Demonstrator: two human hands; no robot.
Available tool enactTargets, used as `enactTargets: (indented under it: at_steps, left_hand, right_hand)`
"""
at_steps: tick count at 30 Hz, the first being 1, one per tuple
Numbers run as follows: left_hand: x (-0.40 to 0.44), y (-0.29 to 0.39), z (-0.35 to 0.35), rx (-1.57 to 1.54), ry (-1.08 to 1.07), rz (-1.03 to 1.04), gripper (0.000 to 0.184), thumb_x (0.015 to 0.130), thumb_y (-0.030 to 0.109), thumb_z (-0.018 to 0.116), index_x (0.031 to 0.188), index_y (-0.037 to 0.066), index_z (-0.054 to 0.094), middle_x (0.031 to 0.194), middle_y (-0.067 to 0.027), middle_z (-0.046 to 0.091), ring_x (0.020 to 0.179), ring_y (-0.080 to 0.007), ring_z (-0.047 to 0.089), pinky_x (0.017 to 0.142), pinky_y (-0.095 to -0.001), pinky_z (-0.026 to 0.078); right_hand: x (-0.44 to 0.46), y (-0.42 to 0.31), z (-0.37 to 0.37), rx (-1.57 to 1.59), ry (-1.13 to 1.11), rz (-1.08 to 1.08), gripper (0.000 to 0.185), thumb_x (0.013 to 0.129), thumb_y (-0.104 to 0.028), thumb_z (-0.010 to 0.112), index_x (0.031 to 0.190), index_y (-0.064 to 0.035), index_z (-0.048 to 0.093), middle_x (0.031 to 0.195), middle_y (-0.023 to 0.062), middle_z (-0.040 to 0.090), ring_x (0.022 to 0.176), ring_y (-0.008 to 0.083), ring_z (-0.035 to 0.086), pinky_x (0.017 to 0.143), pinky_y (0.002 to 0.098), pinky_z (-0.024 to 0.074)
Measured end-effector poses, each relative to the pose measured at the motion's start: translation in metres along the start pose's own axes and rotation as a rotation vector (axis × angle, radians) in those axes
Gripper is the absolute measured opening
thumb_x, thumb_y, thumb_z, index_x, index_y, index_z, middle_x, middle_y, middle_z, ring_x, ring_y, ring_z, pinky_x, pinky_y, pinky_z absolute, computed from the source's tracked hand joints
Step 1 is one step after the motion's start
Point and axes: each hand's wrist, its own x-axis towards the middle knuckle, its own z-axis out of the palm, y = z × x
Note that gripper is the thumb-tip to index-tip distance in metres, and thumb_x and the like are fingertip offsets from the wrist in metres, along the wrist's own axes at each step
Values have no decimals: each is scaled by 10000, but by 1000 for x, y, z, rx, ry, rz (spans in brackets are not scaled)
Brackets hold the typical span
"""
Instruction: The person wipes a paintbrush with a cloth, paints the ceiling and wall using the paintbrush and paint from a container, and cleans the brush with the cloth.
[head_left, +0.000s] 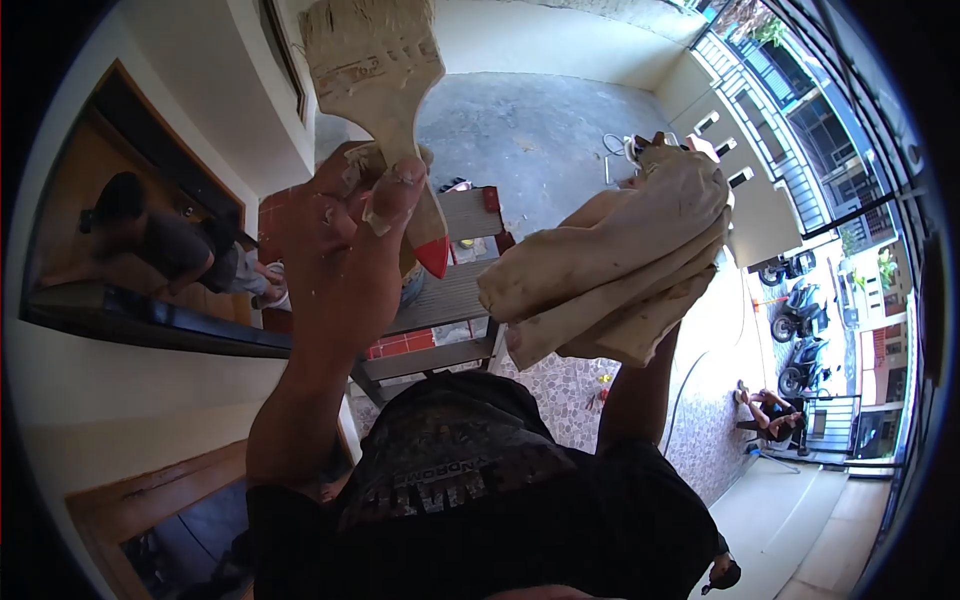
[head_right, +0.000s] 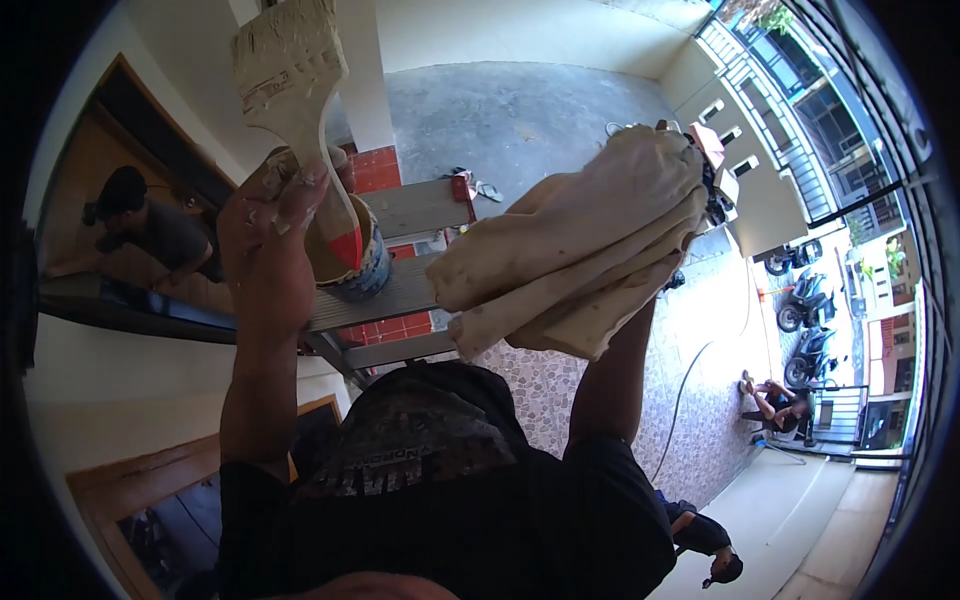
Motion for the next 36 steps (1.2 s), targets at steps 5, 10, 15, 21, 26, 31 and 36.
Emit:
enactTargets:
  at_steps: [5,10,15,21,26,31,36]
  left_hand:
    - [-5,-10,11,43,-171,54,268,990,201,649,1101,-43,650,950,-75,709,877,-93,637,812,-267,507]
    - [-14,-7,31,-16,-155,-26,249,1005,209,636,1092,-25,644,944,-75,707,875,-88,636,833,-291,518]
    - [-18,-16,35,-36,-184,-40,237,1012,204,630,1101,-15,628,969,-82,705,888,-98,648,850,-316,532]
    - [-16,-19,40,25,-242,-17,265,1010,229,640,1115,-13,619,992,-93,705,907,-120,666,877,-332,539]
    - [-15,-28,48,34,-251,-39,306,1012,255,632,1104,-37,638,996,-120,689,934,-152,683,908,-353,556]
    - [-15,-43,52,26,-271,-38,355,1013,273,624,1125,-63,643,1059,-145,661,958,-179,690,913,-369,570]
    - [-18,-49,50,10,-296,-164,301,1014,213,626,1226,4,579,1088,-56,665,969,-96,602,880,-292,481]
  right_hand:
    - [-18,4,2,172,-108,268,525,1046,-334,540,1470,-87,355,1370,95,499,1261,194,519,1106,327,429]
    - [15,51,-55,-725,-209,98,467,1033,-292,560,1413,-64,411,1321,93,527,1196,195,553,1062,321,455]
    - [13,83,-77,-851,-6,393,328,1002,-213,602,1260,-15,557,1158,89,621,1056,193,626,949,320,520]
    - [33,3,-51,-77,112,227,416,1013,-360,578,1256,-22,590,1090,126,669,914,244,682,798,374,575]
    - [49,58,-114,198,-13,220,571,1022,-464,498,1414,-49,461,1320,154,594,1183,308,609,1038,478,493]
    - [51,66,-101,-345,-269,107,550,1010,-379,559,1435,-47,447,1360,126,574,1233,265,578,1070,420,475]
    - [64,75,-117,2,-219,348,539,1028,-364,541,1446,-41,437,1369,132,566,1241,269,570,1070,410,477]
